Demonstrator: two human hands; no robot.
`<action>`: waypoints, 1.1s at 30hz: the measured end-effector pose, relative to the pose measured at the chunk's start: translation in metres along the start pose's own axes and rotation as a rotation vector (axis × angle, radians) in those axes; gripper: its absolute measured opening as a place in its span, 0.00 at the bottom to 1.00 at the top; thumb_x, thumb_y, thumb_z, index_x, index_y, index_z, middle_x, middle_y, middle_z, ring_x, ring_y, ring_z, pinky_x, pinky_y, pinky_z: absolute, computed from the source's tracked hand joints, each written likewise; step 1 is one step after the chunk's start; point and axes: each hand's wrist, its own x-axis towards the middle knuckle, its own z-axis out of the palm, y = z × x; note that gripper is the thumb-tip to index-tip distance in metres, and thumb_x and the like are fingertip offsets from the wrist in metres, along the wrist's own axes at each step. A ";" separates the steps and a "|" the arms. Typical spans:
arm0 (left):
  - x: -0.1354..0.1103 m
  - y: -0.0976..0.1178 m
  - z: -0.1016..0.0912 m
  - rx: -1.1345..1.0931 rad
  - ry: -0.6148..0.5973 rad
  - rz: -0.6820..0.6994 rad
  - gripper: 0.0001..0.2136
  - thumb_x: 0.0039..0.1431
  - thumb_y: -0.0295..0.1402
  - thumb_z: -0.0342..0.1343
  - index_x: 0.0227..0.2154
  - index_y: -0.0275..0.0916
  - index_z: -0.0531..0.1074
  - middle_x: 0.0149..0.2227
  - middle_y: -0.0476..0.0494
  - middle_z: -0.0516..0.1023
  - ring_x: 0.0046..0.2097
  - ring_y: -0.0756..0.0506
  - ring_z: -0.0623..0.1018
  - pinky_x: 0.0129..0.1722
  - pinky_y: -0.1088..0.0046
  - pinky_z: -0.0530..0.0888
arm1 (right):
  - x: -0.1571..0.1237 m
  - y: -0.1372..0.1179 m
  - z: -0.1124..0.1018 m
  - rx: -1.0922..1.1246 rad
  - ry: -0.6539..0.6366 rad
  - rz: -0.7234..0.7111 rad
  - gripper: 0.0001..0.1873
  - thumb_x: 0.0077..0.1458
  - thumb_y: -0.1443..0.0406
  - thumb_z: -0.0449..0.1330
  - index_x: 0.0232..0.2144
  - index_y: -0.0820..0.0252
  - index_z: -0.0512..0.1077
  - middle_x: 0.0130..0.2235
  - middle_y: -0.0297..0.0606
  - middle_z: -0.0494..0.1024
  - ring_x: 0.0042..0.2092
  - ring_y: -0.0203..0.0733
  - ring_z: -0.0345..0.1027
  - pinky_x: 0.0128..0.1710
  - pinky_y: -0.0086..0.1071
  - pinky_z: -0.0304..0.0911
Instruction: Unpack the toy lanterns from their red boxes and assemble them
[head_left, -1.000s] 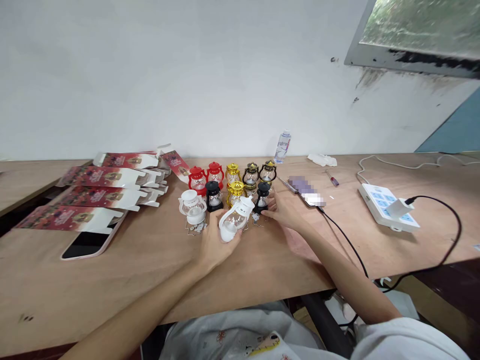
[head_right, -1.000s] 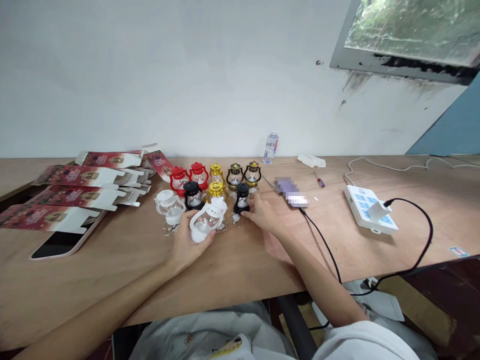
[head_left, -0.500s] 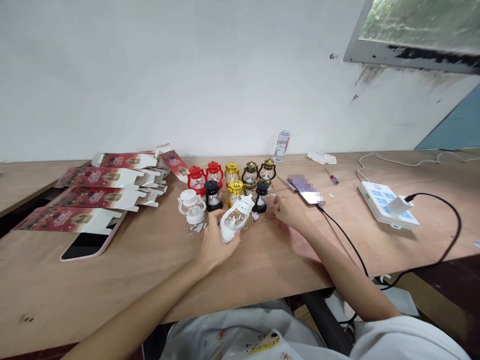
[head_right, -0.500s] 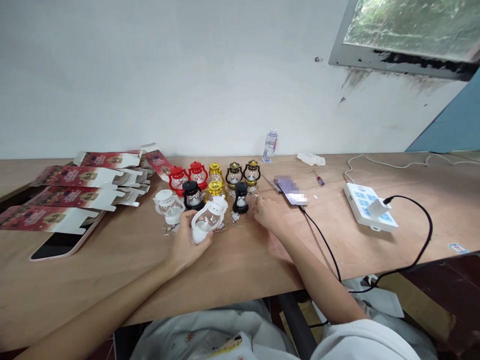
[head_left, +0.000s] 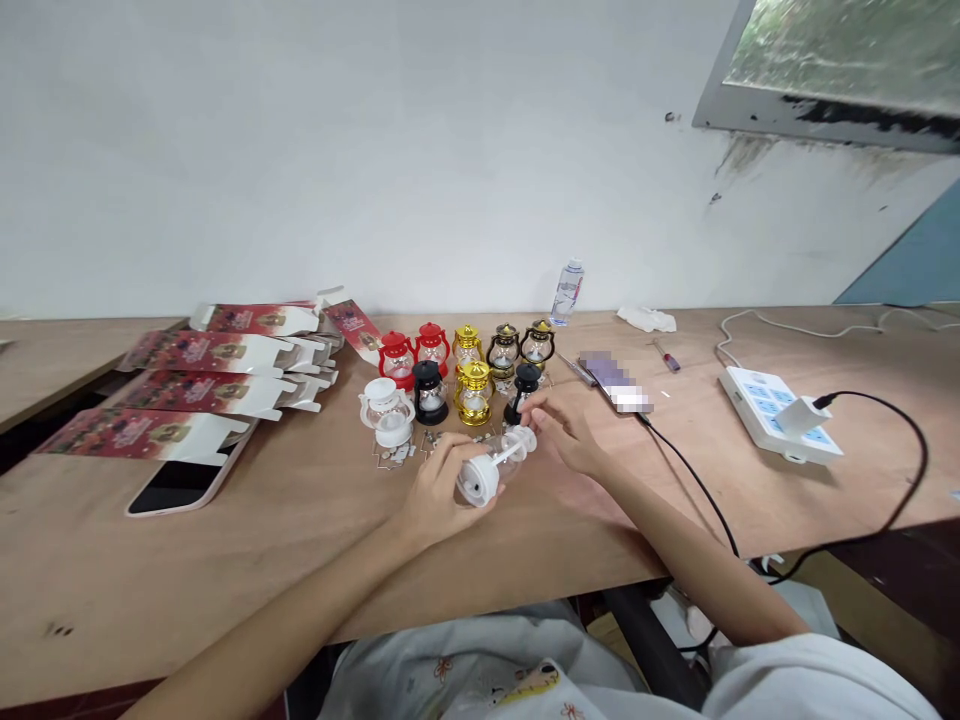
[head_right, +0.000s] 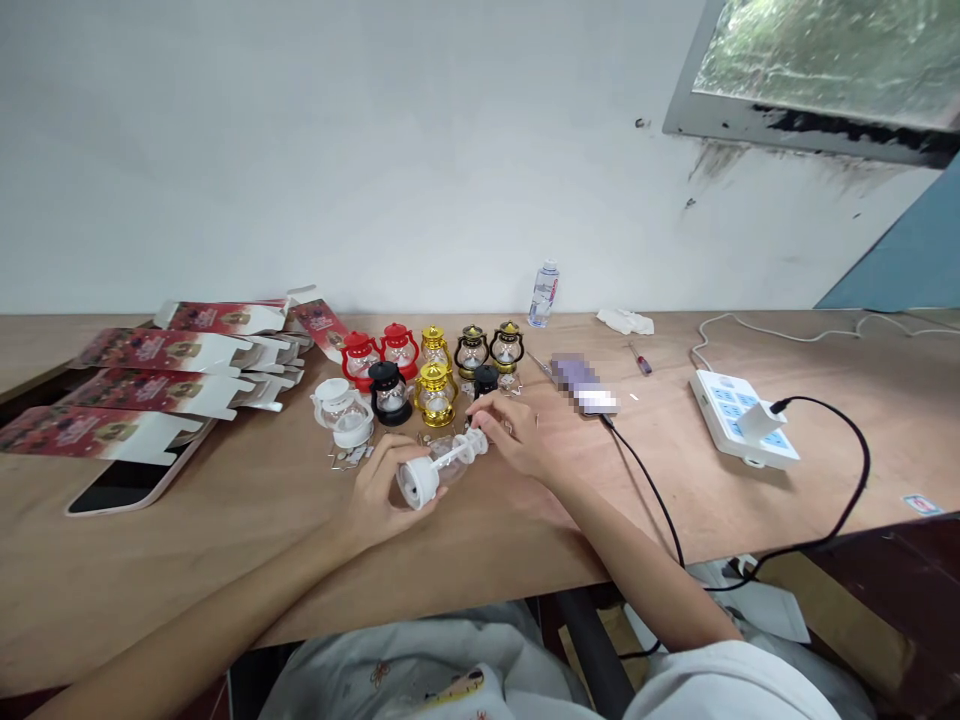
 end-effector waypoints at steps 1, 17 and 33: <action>0.000 0.000 0.000 -0.002 0.018 0.011 0.18 0.51 0.32 0.60 0.44 0.39 0.62 0.38 0.42 0.70 0.40 0.46 0.73 0.36 0.72 0.73 | -0.001 -0.001 0.001 0.001 -0.039 -0.017 0.14 0.61 0.56 0.49 0.36 0.58 0.69 0.29 0.35 0.73 0.30 0.35 0.67 0.30 0.30 0.62; 0.006 -0.001 -0.006 0.118 0.113 -0.005 0.11 0.53 0.31 0.55 0.40 0.40 0.63 0.42 0.42 0.76 0.45 0.42 0.75 0.43 0.62 0.68 | -0.019 -0.032 0.035 -0.034 -0.025 -0.326 0.13 0.60 0.65 0.53 0.48 0.57 0.64 0.50 0.45 0.68 0.54 0.42 0.62 0.52 0.41 0.63; 0.003 -0.007 -0.004 0.282 0.032 0.051 0.10 0.53 0.30 0.52 0.39 0.39 0.64 0.39 0.40 0.77 0.43 0.41 0.75 0.41 0.62 0.63 | -0.019 -0.037 0.043 -0.475 0.113 -0.666 0.02 0.55 0.70 0.59 0.32 0.59 0.72 0.40 0.42 0.74 0.42 0.39 0.68 0.39 0.34 0.66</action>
